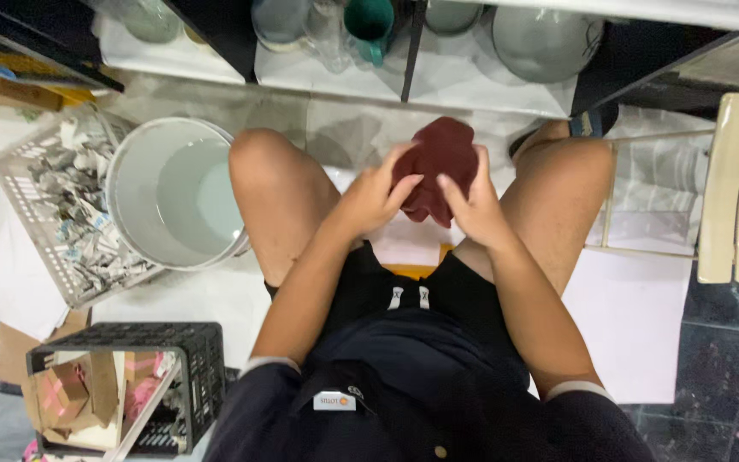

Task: The person sits on the floor and wipes several small ceramic items, including a white bowl, a blue-and-white patterned bowl, and a small beige cup, using a maroon cloth. The person picks up each item from a nearby shelf, wipes it, and places it back.

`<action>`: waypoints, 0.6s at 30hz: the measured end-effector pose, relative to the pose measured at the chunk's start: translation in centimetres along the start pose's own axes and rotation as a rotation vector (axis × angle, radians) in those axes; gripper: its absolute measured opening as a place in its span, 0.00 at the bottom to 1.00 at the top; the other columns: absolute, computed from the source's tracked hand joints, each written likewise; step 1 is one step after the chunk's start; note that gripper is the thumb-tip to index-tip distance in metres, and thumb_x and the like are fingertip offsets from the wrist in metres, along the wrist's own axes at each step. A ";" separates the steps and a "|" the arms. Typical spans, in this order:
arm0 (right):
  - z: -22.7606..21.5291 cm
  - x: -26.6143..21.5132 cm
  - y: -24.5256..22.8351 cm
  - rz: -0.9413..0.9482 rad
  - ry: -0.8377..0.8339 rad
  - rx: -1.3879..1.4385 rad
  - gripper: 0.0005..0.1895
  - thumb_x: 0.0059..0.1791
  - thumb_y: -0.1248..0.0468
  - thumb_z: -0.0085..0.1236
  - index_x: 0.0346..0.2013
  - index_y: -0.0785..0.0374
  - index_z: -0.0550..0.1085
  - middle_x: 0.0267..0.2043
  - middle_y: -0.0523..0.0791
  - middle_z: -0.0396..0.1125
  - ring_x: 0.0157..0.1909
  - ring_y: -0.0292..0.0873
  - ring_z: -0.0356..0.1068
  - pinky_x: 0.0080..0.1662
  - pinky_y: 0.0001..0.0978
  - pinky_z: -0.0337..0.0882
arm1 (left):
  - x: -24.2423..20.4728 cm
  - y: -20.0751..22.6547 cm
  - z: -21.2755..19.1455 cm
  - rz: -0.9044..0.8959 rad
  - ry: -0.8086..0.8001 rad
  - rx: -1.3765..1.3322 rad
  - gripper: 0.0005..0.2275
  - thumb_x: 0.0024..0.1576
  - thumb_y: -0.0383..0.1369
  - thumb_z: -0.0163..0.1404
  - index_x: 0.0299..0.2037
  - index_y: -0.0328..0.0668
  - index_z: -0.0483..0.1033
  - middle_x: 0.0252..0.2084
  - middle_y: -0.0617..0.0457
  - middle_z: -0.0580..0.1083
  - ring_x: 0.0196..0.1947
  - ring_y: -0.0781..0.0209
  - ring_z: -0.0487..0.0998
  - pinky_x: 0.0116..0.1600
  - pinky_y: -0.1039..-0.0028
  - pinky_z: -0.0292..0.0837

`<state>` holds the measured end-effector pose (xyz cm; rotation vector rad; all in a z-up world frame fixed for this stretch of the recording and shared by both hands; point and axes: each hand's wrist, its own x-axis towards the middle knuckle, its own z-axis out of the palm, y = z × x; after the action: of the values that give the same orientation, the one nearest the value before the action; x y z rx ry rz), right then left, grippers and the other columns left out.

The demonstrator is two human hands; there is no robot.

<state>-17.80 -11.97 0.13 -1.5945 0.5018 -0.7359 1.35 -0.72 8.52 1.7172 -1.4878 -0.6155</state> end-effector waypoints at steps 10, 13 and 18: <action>0.6 0.9 -0.5 -0.003 0.176 -0.224 0.09 0.54 0.69 0.60 0.43 0.66 0.67 0.38 0.47 0.69 0.42 0.36 0.68 0.45 0.32 0.71 | -0.7 -0.2 0.9 0.202 0.275 -0.066 0.23 0.55 0.36 0.58 0.58 0.33 0.69 0.50 0.35 0.75 0.48 0.38 0.78 0.50 0.60 0.75; 0.9 1.0 -0.7 -0.025 0.193 -0.321 0.05 0.53 0.67 0.56 0.40 0.68 0.72 0.32 0.47 0.70 0.36 0.35 0.70 0.40 0.32 0.71 | -0.5 0.4 0.2 0.271 0.286 -0.097 0.20 0.57 0.34 0.57 0.57 0.33 0.72 0.49 0.35 0.76 0.48 0.39 0.79 0.50 0.61 0.75; 1.7 0.8 -1.3 0.067 0.197 -0.280 0.07 0.55 0.64 0.56 0.37 0.67 0.73 0.24 0.48 0.69 0.27 0.35 0.69 0.32 0.32 0.70 | -0.4 -0.6 0.1 -0.010 0.148 -0.139 0.08 0.60 0.34 0.54 0.44 0.40 0.79 0.31 0.44 0.80 0.32 0.48 0.84 0.38 0.67 0.77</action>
<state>-16.11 -11.10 1.43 -1.7622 0.8270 -0.8028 1.55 -0.34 7.95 1.6275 -1.3036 -0.5705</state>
